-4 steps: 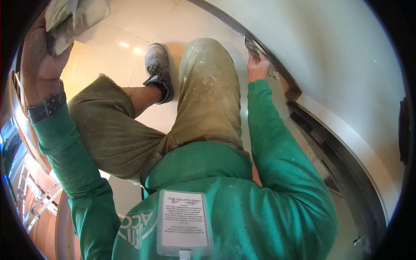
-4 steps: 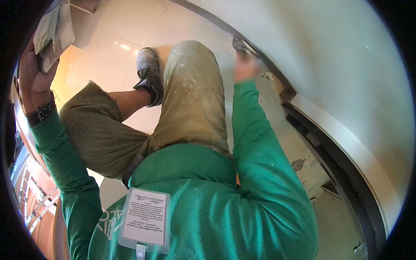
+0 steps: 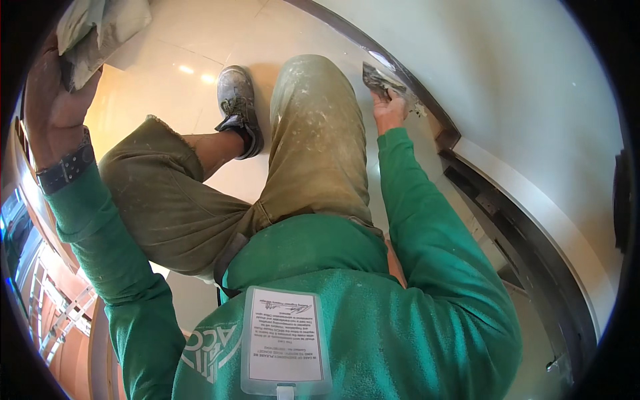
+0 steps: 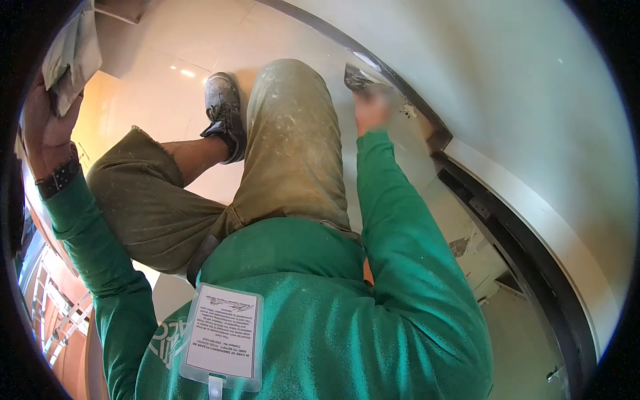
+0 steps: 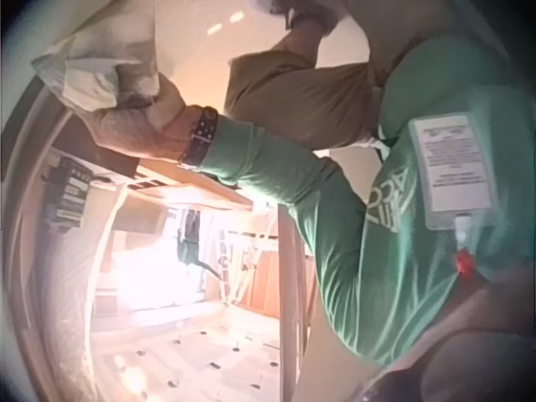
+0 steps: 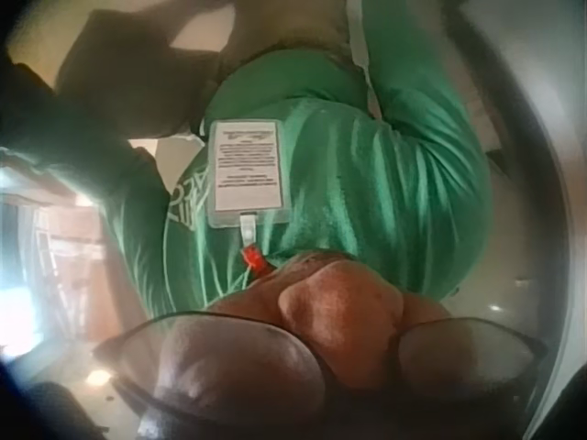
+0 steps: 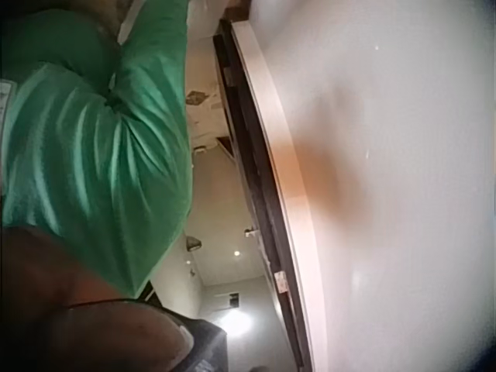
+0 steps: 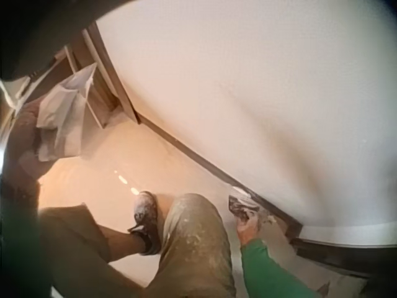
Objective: The person kneels on the floor and uses a putty knife to apply a white adhesive or sealant along the base of a wall. They repeatedly transfer the material from a hawk to the knife and spread it into the gap between the wall and the floor.
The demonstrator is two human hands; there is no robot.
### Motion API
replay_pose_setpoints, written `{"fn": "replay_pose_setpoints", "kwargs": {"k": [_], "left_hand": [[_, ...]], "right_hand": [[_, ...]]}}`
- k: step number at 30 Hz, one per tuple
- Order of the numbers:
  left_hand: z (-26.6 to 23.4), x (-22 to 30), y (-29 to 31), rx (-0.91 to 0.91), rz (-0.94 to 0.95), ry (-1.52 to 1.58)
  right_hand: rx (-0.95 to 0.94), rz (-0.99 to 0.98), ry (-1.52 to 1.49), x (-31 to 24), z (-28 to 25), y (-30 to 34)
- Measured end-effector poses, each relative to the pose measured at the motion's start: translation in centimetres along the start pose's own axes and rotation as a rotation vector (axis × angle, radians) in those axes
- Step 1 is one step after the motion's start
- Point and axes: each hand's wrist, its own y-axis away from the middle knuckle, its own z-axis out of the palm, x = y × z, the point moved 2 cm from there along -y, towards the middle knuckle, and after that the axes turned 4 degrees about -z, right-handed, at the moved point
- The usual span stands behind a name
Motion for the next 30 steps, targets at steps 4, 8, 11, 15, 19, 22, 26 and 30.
{"fn": "replay_pose_setpoints", "kwargs": {"k": [4, 8, 11, 15, 19, 22, 26, 30], "left_hand": [[-1.5, -2.2, -0.9, -0.027, -0.29, 0.495], [-1.9, -0.9, -1.1, -0.101, -0.036, 0.164], [-2.1, 0.3, -1.1, -0.039, -0.323, 0.427], [-2.0, -0.7, -1.0, 0.084, -0.296, 0.392], [-1.6, -0.7, -1.0, -0.031, -0.151, 0.277], [-1.3, -0.2, -0.9, -0.054, -0.26, 0.531], [-1.9, -1.7, -1.8, -0.117, -0.323, 0.73], [-2.0, -1.0, -1.4, -0.105, -0.142, 0.351]], "right_hand": [[-0.005, 0.041, -0.014, 3.5, 0.5, 1.6], [0.001, 0.092, -0.091, 6.5, 2.6, 0.8], [-0.003, 0.015, -0.114, 6.8, 4.0, 0.3], [0.024, 0.015, -0.093, 5.0, 6.2, -0.6], [0.018, 0.036, -0.085, 2.1, 7.2, -1.4], [-0.103, 0.022, -0.083, 0.8, 6.6, 0.0], [-0.098, -0.015, -0.056, 1.4, 1.6, 3.0], [0.0, 0.059, 0.012, 1.9, -1.5, 3.6]]}}
